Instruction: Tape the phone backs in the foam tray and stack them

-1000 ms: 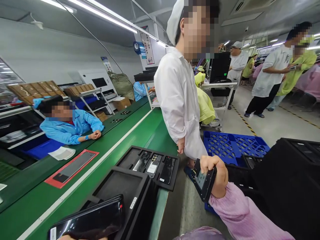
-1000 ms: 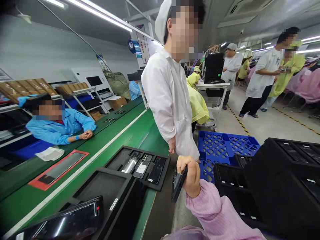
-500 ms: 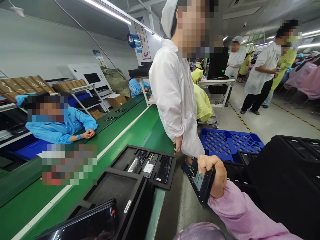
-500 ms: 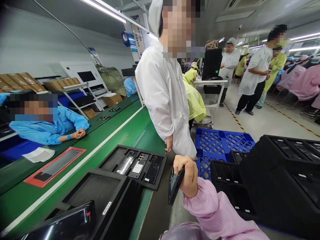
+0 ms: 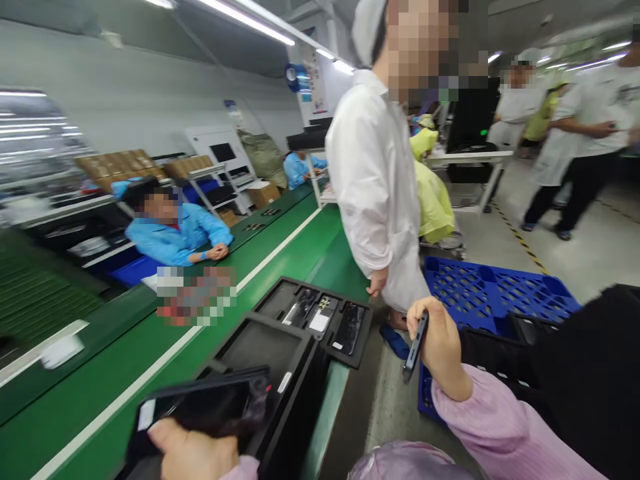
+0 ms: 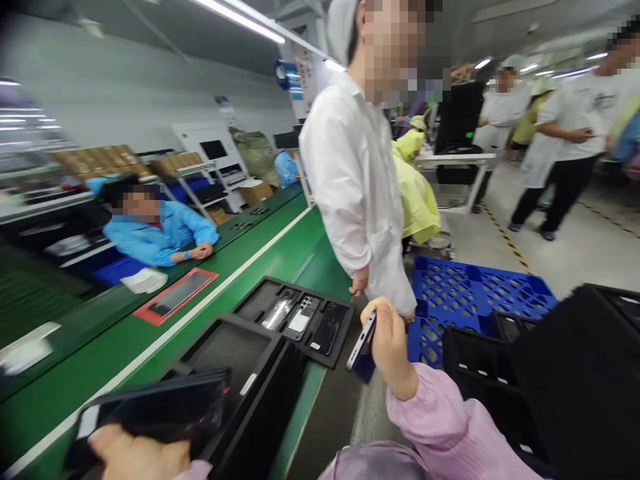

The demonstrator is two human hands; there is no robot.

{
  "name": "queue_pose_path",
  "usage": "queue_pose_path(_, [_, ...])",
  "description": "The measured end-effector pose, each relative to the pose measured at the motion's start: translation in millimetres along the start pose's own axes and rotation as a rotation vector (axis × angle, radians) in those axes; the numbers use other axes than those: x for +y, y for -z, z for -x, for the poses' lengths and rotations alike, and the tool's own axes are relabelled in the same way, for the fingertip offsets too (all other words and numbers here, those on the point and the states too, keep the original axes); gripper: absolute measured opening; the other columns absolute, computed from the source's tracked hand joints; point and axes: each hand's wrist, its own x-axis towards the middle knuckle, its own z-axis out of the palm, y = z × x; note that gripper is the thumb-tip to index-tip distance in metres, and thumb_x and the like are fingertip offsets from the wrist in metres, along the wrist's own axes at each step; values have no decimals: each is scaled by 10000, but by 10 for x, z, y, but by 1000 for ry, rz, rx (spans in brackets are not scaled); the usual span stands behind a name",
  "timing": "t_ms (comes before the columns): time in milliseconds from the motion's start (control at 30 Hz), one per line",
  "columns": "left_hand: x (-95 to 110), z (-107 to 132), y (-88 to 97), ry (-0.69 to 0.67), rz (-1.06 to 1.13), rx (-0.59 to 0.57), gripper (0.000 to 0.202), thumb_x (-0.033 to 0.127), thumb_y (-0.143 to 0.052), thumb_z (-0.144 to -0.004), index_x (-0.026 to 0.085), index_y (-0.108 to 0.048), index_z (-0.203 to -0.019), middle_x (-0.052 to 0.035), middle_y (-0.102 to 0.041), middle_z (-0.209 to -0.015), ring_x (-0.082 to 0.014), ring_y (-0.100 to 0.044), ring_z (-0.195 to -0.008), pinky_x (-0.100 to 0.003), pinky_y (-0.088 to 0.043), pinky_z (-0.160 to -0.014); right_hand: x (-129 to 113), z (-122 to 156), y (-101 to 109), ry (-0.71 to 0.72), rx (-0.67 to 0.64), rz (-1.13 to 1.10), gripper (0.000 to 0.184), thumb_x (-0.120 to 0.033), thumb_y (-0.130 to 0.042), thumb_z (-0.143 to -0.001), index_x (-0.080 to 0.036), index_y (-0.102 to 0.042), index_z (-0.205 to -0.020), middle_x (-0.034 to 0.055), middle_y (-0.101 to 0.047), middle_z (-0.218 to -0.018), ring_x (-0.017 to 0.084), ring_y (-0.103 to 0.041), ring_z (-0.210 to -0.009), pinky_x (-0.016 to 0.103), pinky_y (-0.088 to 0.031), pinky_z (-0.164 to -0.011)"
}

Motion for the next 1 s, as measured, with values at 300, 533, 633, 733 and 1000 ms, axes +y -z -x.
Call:
queue_pose_path(300, [121,-535,291,-96,231,114,409,517,-645,-547,176,-517,-736,16,-566,-647,-149,-543,-590,-295,-465,-579,332,128,-1145,-512,-237,-106,581,-692,-749,-450,-194,-522,-646,-23,-531,-517,159,-525,-452,261,-430,-386])
queue_pose_path(533, [-58,-713,362,-230,201,-19,414,509,-676,-518,172,-561,-731,-17,-609,-669,-188,-566,-659,-329,-449,-684,513,796,-2404,-519,-391,-224,559,-740,-598,-614,-200,-496,-715,-33,-538,-638,143,-525,-588,270,-470,-559])
queue_pose_path(633, [-138,-738,334,-269,209,-53,418,571,-624,-601,181,-559,-735,-26,-615,-691,-204,-578,-709,-343,-455,-728,642,1019,-2580,-511,-454,-195,546,-725,-599,-637,-192,-493,-696,-35,-507,-644,133,-497,-599,260,-460,-573])
queue_pose_path(733, [-149,-712,327,-314,233,-129,507,682,-553,-639,185,-559,-734,-40,-620,-711,-225,-586,-763,-352,-467,-754,783,1127,-2560,-527,-532,-140,530,-705,-589,-672,-181,-522,-726,-2,-517,-711,152,-509,-643,274,-470,-571])
queue_pose_path(1000, [-194,-491,512,-392,279,-430,812,851,-524,-485,162,-550,-914,-88,-636,-856,-262,-615,-853,-383,-487,-828,1002,1115,-2340,-563,-770,-165,432,-631,-549,-777,-219,-444,-851,103,-523,-1133,215,-563,-869,303,-504,-616])
